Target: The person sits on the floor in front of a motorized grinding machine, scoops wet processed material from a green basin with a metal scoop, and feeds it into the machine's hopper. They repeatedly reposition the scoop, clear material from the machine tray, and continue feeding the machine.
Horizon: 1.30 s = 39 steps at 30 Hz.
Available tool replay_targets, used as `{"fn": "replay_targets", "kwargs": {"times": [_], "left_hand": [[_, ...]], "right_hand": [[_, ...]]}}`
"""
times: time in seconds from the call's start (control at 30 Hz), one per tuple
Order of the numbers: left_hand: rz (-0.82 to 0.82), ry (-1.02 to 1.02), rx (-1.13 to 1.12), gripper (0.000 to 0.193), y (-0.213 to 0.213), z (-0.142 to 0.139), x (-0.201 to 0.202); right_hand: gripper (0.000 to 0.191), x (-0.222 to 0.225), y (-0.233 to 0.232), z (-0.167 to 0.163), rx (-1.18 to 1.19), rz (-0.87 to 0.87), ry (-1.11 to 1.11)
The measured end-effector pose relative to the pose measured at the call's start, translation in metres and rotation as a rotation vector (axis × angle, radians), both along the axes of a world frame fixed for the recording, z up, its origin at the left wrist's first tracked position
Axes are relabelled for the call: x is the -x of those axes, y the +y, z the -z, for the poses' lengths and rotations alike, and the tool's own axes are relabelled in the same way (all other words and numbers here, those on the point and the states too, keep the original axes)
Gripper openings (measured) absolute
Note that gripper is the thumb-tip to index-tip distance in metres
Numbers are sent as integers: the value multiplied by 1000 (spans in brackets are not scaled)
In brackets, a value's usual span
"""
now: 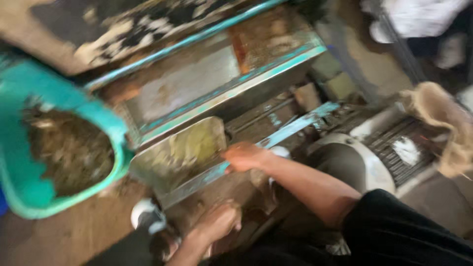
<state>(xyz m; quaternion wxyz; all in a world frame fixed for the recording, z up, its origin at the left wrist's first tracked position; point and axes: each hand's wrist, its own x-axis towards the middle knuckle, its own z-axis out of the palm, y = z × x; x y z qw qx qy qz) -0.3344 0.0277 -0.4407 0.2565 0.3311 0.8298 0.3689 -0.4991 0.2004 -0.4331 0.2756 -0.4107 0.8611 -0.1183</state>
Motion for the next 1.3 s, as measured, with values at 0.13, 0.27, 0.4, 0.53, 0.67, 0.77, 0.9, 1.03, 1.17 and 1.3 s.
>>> {"fn": "replay_targets", "kwargs": {"times": [0.13, 0.27, 0.4, 0.53, 0.67, 0.77, 0.9, 1.03, 1.17, 1.3], "left_hand": [[-48, 162, -65, 27, -10, -10, -21], [-15, 39, 139, 20, -7, 22, -28], [121, 64, 92, 29, 11, 86, 0], [145, 23, -52, 17, 18, 118, 1], [-51, 45, -546, 28, 65, 123, -28], [-62, -316, -427, 38, 98, 123, -57], [-36, -714, -275, 52, 111, 126, -75], [176, -865, -210, 49, 97, 104, -58], [-7, -401, 119, 21, 89, 13, -45], [-32, -286, -449, 22, 83, -121, -66]], "right_hand": [[54, -5, -5, 8, -31, -13, -2], [65, -13, 7, 26, 173, -68, 40], [49, -14, 16, 33, 45, -53, 125], [49, -13, 14, 23, 25, -59, 117], [50, -18, 16, 6, 4, -23, 112], [51, -23, 21, -3, 27, -16, 128], [52, -28, 25, -11, 28, -8, 135], [51, -36, 28, -21, 31, 11, 138], [44, -38, 33, -33, 53, 24, 169], [45, -29, 34, -39, 18, 2, 137]]}}
